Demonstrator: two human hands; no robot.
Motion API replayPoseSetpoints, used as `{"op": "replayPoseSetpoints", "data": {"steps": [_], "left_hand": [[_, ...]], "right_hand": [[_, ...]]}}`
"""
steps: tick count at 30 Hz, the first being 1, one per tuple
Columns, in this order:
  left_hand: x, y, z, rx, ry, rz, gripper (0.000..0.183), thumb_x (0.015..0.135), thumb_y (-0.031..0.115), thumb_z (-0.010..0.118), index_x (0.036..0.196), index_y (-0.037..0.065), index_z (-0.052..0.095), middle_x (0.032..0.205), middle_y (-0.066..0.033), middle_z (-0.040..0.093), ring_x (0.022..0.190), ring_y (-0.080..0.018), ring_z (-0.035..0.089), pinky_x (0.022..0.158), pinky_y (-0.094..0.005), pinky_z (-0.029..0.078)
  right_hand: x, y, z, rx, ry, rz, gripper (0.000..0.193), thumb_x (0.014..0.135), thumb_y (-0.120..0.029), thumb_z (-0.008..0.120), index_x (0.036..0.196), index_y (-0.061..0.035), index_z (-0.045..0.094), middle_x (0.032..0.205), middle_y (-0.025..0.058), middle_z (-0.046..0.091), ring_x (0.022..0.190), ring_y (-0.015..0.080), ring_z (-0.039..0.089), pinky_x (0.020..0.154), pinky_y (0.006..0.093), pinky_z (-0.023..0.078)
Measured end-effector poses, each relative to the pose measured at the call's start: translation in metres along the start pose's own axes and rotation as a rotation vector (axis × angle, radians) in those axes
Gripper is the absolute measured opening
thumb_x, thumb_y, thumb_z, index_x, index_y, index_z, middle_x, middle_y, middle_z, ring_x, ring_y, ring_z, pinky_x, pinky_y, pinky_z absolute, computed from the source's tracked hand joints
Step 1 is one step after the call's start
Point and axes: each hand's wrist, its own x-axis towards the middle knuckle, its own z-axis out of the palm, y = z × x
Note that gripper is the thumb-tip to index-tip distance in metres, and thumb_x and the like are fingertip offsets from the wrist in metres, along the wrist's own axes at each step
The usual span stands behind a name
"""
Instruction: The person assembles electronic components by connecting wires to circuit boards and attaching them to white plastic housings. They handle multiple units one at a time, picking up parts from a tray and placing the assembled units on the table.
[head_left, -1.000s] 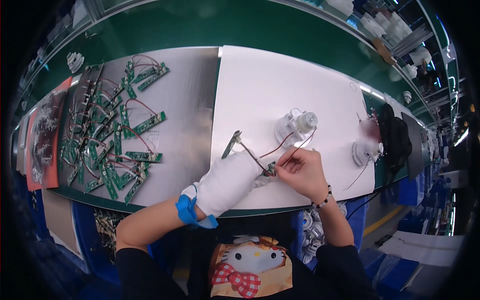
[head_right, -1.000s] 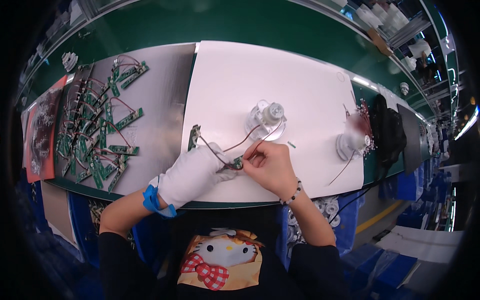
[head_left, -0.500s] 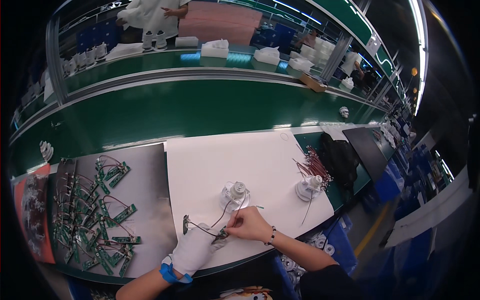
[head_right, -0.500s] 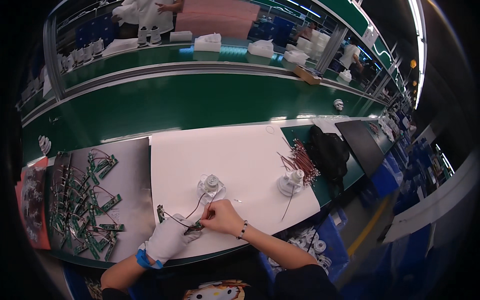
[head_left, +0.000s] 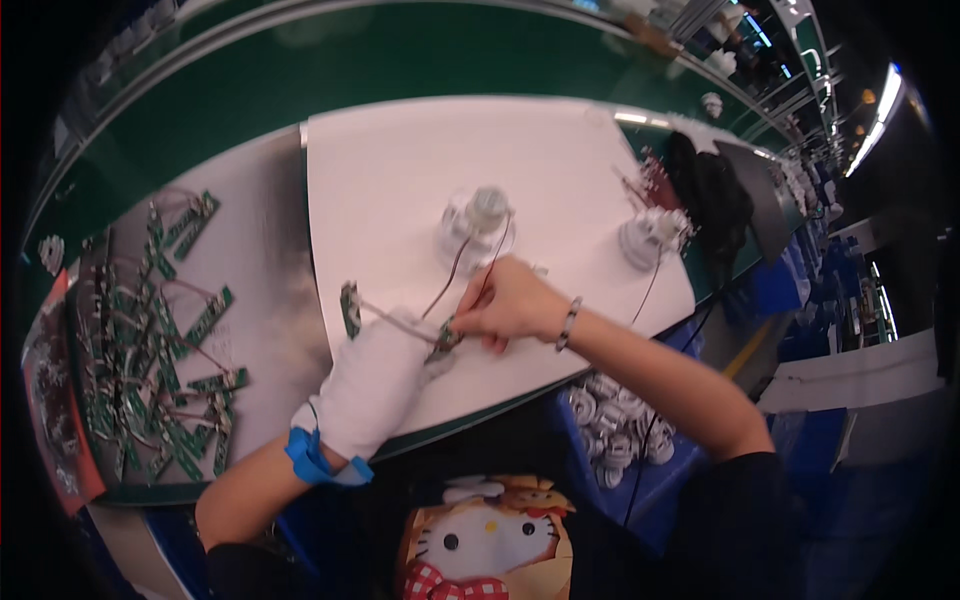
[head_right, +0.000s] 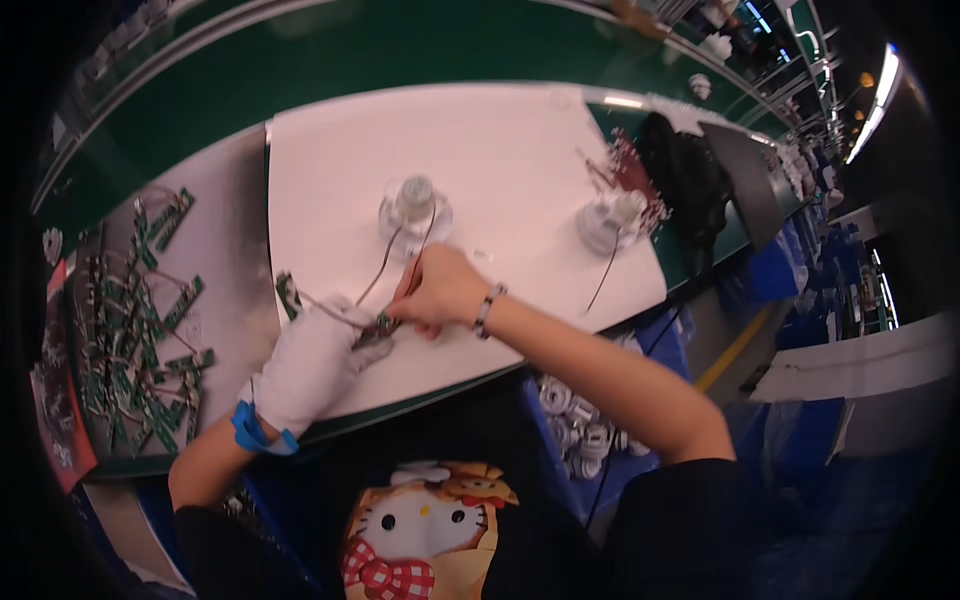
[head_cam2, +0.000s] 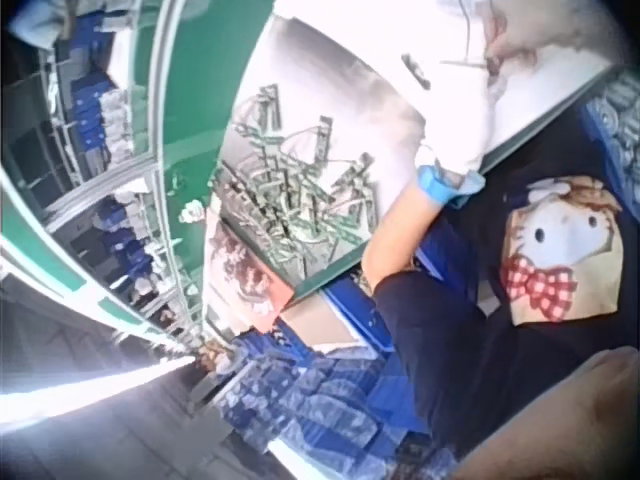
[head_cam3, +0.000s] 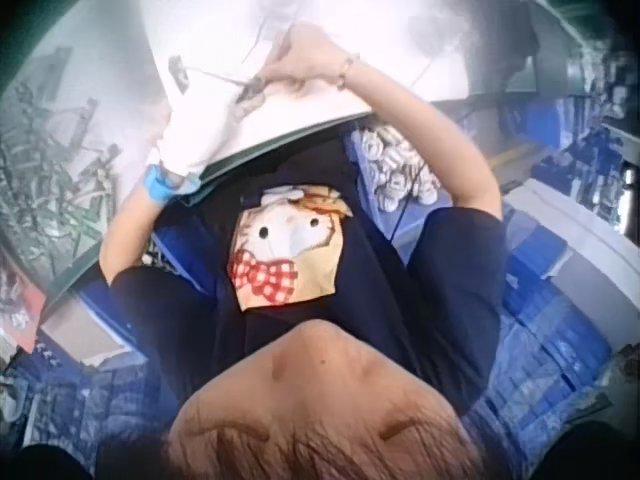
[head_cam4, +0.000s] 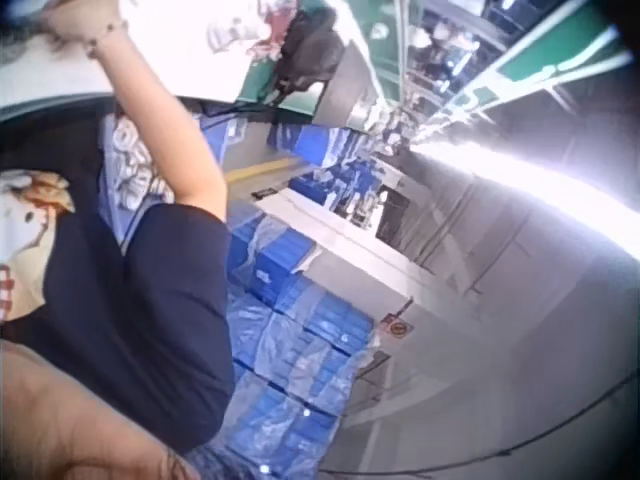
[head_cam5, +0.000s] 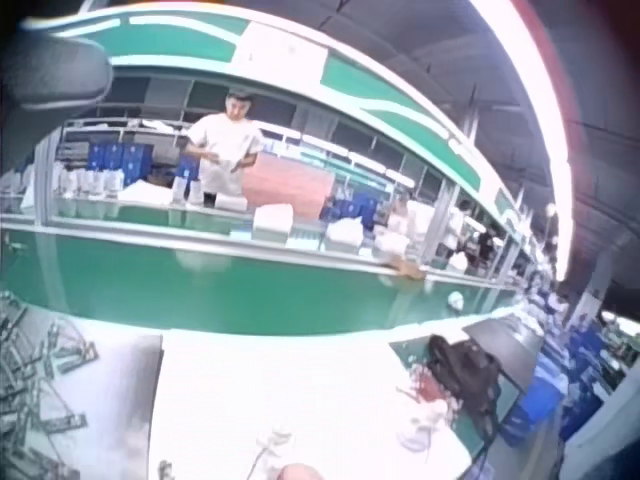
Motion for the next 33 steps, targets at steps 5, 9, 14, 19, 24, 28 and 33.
{"op": "replayPoseSetpoints", "data": {"steps": [5, 9, 14, 19, 24, 28, 33], "left_hand": [[0.003, -0.008, 0.008, -0.006, -0.029, 0.014, 0.026, 0.075, 0.024, 0.066, 0.093, 0.005, 0.062, 0.081, -0.0144, 0.058, 0.076, -0.0307, 0.058, 0.067, -0.0372, 0.046], [0.002, -0.012, 0.01, 0.082, -0.113, -0.042, 0.026, 0.075, 0.024, 0.065, 0.093, 0.006, 0.062, 0.08, -0.0137, 0.059, 0.075, -0.031, 0.058, 0.067, -0.0379, 0.047], [0.004, -0.011, 0.011, -0.014, 0.0, -0.005, 0.024, 0.073, 0.025, 0.067, 0.089, 0.008, 0.062, 0.078, -0.0117, 0.059, 0.073, -0.0295, 0.058, 0.065, -0.0369, 0.047], [-0.002, -0.013, 0.018, -0.01, 0.092, -0.033, 0.023, 0.073, 0.026, 0.068, 0.085, 0.008, 0.062, 0.079, -0.0088, 0.059, 0.072, -0.0265, 0.06, 0.061, -0.0354, 0.048], [0.0, -0.002, 0.007, 0.045, 0.102, -0.05, 0.024, 0.073, 0.03, 0.068, 0.083, 0.008, 0.064, 0.074, -0.0088, 0.06, 0.067, -0.0263, 0.06, 0.058, -0.0356, 0.048], [0.0, -0.002, -0.002, 0.113, 0.002, -0.145, 0.021, 0.074, 0.026, 0.064, 0.083, 0.008, 0.063, 0.07, -0.012, 0.06, 0.062, -0.0278, 0.061, 0.054, -0.0377, 0.048], [0.003, -0.01, -0.016, 0.043, -0.11, -0.275, 0.026, 0.073, 0.029, 0.063, 0.086, 0.007, 0.065, 0.067, -0.0114, 0.063, 0.061, -0.0283, 0.062, 0.057, -0.0371, 0.049]], "right_hand": [[0.002, -0.008, 0.004, -0.018, 0.041, 0.101, 0.01, 0.072, 0.0, 0.067, 0.072, 0.0082, 0.061, 0.064, 0.0133, 0.062, 0.049, 0.0141, 0.06, 0.043, 0.0244, 0.051], [0.003, -0.016, 0.004, -0.064, 0.054, 0.158, 0.01, 0.072, -0.001, 0.066, 0.07, 0.0068, 0.06, 0.066, 0.0132, 0.063, 0.05, 0.0141, 0.061, 0.044, 0.025, 0.053], [-0.004, -0.007, -0.008, -0.083, -0.047, 0.09, 0.013, 0.074, -0.006, 0.068, 0.075, 0.0059, 0.063, 0.067, 0.0108, 0.064, 0.05, 0.0128, 0.06, 0.044, 0.023, 0.051], [-0.05, -0.039, -0.034, -0.735, 0.099, -0.434, 0.012, 0.072, -0.006, 0.068, 0.081, 0.0021, 0.066, 0.071, 0.0097, 0.065, 0.044, 0.013, 0.057, 0.041, 0.0232, 0.045], [-0.012, -0.067, 0.0, -1.428, 0.28, -1.08, 0.005, 0.066, -0.009, 0.068, 0.069, -0.0055, 0.067, 0.069, 0.0083, 0.062, 0.076, 0.0208, 0.06, 0.078, 0.0335, 0.045], [0.016, -0.07, -0.002, -1.533, 0.017, -0.772, 0.001, 0.066, -0.01, 0.068, 0.067, -0.0094, 0.068, 0.071, 0.0069, 0.063, 0.078, 0.0214, 0.056, 0.085, 0.0368, 0.04], [0.02, -0.067, -0.015, -0.932, -0.111, -0.816, 0.003, 0.065, -0.01, 0.068, 0.067, -0.0093, 0.068, 0.063, 0.0046, 0.062, 0.064, 0.0229, 0.055, 0.069, 0.0341, 0.043]]}}
